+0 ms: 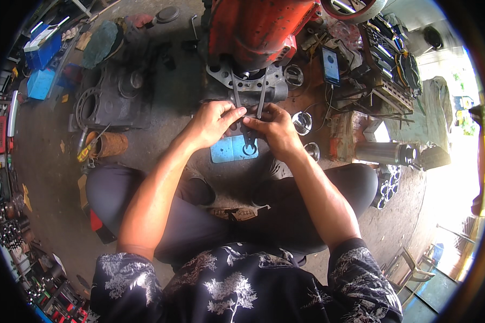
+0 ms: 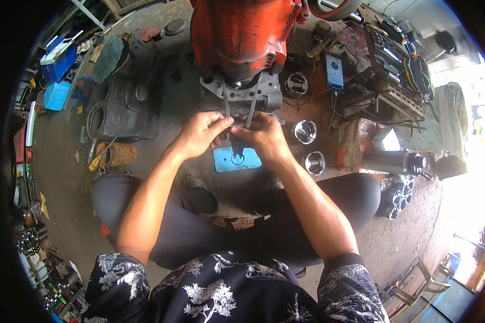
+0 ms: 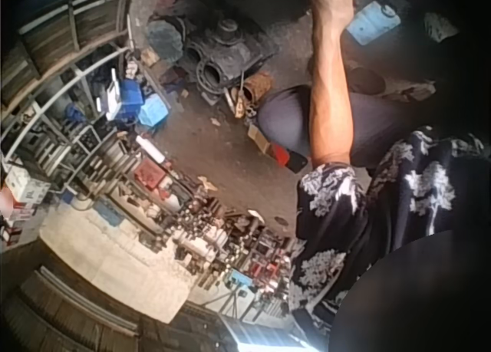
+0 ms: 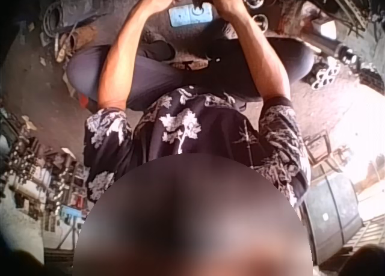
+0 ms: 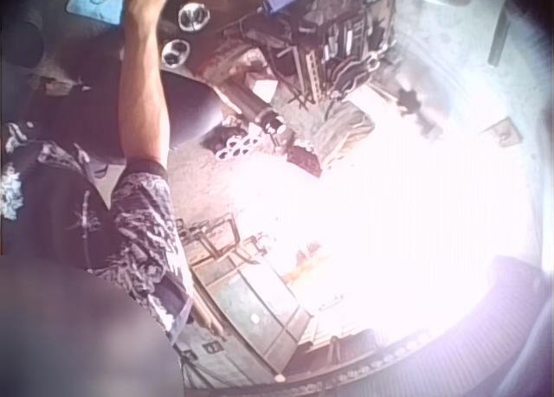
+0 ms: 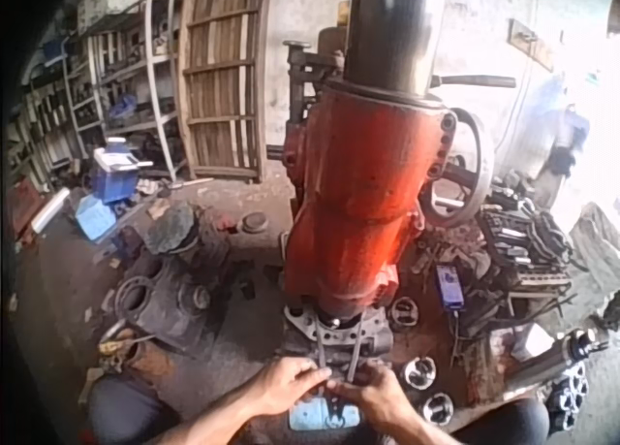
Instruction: The person uses a caliper to measure a metal engine component, repeatedly opening and closing the jaws to check dimensions. The person holds the part steady with one hand while adjusting the caliper with the other.
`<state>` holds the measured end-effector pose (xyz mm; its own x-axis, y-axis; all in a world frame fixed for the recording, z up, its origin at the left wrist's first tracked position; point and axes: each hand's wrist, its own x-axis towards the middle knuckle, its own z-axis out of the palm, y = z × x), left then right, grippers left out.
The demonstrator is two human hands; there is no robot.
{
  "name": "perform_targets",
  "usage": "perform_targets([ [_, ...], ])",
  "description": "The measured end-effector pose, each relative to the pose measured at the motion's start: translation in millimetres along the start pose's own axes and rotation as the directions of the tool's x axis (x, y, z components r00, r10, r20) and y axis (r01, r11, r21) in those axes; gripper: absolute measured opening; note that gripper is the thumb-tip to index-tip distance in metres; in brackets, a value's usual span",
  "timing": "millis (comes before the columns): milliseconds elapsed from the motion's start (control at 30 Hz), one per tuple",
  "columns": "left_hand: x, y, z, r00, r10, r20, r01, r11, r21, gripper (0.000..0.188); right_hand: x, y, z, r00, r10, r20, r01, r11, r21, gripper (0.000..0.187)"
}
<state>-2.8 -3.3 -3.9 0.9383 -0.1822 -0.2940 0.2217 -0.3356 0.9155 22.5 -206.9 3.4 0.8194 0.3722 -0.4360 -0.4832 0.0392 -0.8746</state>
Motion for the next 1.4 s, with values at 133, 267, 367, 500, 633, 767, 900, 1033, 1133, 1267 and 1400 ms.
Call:
perform_targets([
  [133, -1.2, -0.2, -0.2, 1.0, -0.006, 0.002, 0.006, 1.0, -0.013, 0.044, -2.9, -2.8, 0.0, 1.0, 0.02, 0.001, -0.02, 1.0, 0.001, 0.046],
  [267, 0.4, 0.4, -0.5, 1.0, -0.008, 0.004, 0.008, 1.0, -0.003, 0.044, -1.1, -3.3, 0.5, 1.0, 0.02, 0.01, -0.02, 1.0, -0.014, 0.047],
  [367, 0.6, 0.7, -0.9, 1.0, -0.007, 0.0, 0.007, 1.0, -0.005, 0.044, -0.7, -3.5, -0.1, 1.0, 0.017, 0.011, -0.017, 0.999, -0.042, 0.047],
  [500, -0.3, 1.4, -0.9, 1.0, 0.0, -0.002, 0.0, 1.0, -0.008, 0.044, 0.2, -1.9, -1.4, 1.0, 0.006, 0.018, -0.005, 1.0, -0.029, 0.046],
  [633, -1.1, 3.6, -0.4, 1.0, -0.011, -0.01, 0.011, 1.0, -0.001, 0.043, 1.2, -0.1, 0.7, 1.0, -0.003, -0.001, 0.003, 1.0, 0.006, 0.044],
  [767, -3.3, 4.9, -0.7, 1.0, -0.014, -0.005, 0.014, 1.0, -0.003, 0.042, -2.3, -2.1, 0.5, 1.0, 0.006, -0.014, -0.007, 0.999, -0.054, 0.045],
  [900, -2.1, 3.9, -0.4, 1.0, -0.009, -0.006, 0.009, 1.0, -0.012, 0.042, -1.2, -2.5, 1.3, 1.0, 0.007, -0.01, -0.007, 0.999, -0.039, 0.045],
  [1033, -0.3, 2.7, -1.1, 1.0, -0.006, -0.002, 0.006, 1.0, 0.003, 0.043, -1.4, -4.7, 1.1, 0.999, 0.033, -0.013, -0.033, 0.999, -0.042, 0.045],
  [1133, -0.3, 2.4, -0.9, 1.0, -0.003, -0.005, 0.003, 1.0, -0.001, 0.043, -2.2, -5.2, 1.7, 1.0, 0.009, -0.015, -0.01, 0.999, -0.047, 0.044],
  [1267, -0.4, 2.1, -1.0, 1.0, 0.001, -0.007, -0.001, 1.0, -0.001, 0.043, -1.1, -3.3, 0.8, 1.0, 0.002, -0.007, -0.002, 1.0, -0.011, 0.043],
  [1400, -0.3, 2.3, -1.3, 1.0, -0.009, -0.003, 0.009, 1.0, 0.007, 0.043, 0.5, -0.3, 0.6, 1.0, -0.008, -0.002, 0.008, 1.0, 0.005, 0.044],
])
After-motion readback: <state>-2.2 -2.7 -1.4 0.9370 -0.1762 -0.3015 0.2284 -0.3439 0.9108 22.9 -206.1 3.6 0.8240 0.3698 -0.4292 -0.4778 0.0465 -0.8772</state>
